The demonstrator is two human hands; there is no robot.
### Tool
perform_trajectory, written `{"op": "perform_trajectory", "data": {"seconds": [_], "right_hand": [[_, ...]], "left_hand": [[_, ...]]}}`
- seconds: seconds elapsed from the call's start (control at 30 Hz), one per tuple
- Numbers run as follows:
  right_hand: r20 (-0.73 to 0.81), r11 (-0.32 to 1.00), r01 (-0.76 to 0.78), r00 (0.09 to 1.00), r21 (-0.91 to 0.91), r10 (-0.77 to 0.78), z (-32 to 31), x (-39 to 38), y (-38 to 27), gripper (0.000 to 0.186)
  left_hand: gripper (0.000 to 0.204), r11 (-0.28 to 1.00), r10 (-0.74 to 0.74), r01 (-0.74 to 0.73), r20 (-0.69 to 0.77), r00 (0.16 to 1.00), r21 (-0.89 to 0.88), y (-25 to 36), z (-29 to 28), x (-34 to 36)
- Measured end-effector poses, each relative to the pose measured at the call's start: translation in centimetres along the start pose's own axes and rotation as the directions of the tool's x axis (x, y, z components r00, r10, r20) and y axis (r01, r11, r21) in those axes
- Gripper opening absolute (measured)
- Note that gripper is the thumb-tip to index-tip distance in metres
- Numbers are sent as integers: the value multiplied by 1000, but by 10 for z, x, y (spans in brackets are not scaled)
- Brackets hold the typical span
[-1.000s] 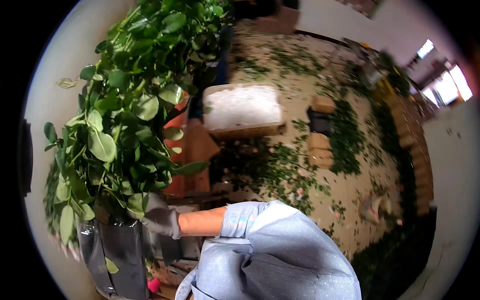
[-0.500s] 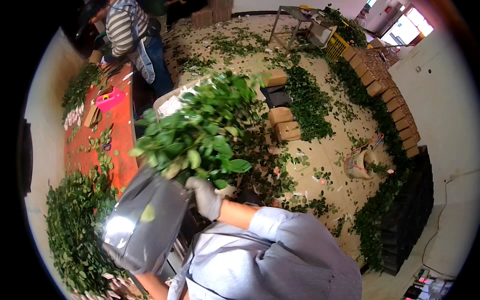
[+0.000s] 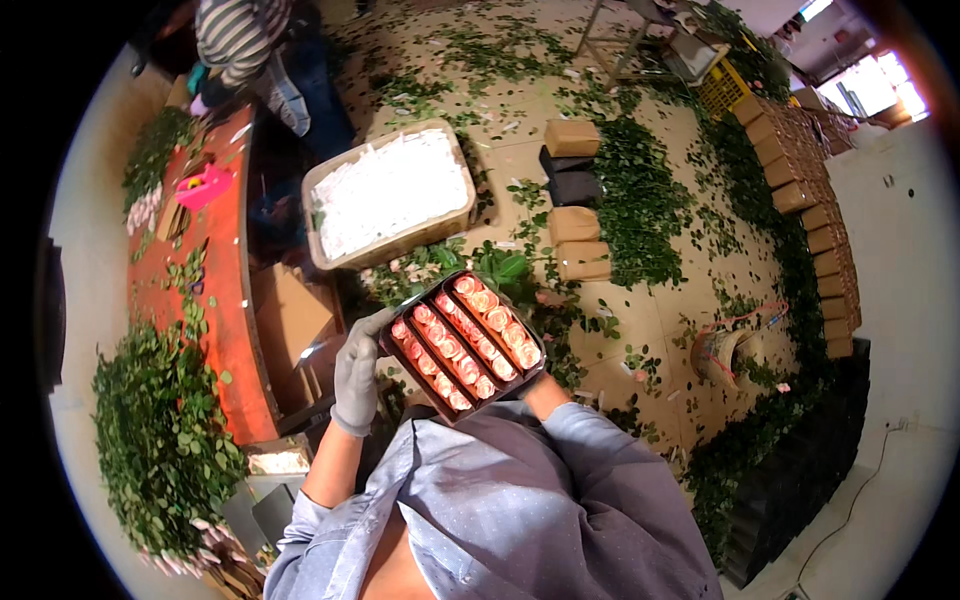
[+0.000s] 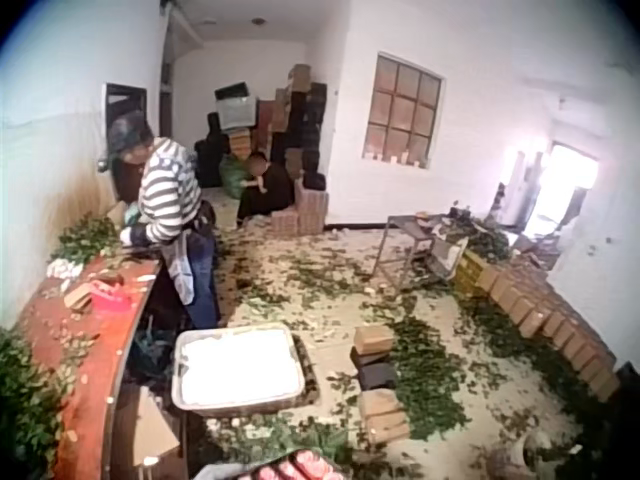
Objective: The person arranges white flowers with green leaves into small cardboard boxes. They place the boxes into a metal tray, cover them with a plastic sheet, and seal the package using a handheld heat sealer.
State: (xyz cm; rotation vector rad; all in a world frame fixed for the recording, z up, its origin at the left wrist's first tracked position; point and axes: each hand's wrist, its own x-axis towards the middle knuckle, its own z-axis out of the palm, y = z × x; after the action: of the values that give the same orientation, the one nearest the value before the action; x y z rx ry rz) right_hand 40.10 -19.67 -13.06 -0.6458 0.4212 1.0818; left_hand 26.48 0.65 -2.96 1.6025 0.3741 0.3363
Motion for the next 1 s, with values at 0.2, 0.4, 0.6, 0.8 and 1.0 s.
{"op": "perform_trajectory", "data": {"seconds": [0.2, 0.4, 0.6, 0.8, 1.0], "right_hand": [[-56, 995, 80, 995, 52, -77, -28, -12, -7, 49], [-75, 989, 134, 989, 59, -130, -36, -21, -11, 48], [-52, 989, 150, 987, 10, -149, -22, -11, -10, 48], [-11, 990, 128, 992, -64, -129, 5, 9, 0, 48], [-15, 988, 104, 994, -114, -106, 1, 1, 16, 48]], "left_hand": [[54, 999, -40, 39, 85, 996, 12, 4, 26, 28], [50, 1000, 29, -28, 139, 990, -10, 9, 21, 37], [46, 995, 60, -53, 84, 995, -82, 18, 6, 21], [45, 991, -31, 28, -21, 999, -130, 13, -22, -9], [43, 991, -24, 8, -122, 992, -130, 7, -42, -33]]}}
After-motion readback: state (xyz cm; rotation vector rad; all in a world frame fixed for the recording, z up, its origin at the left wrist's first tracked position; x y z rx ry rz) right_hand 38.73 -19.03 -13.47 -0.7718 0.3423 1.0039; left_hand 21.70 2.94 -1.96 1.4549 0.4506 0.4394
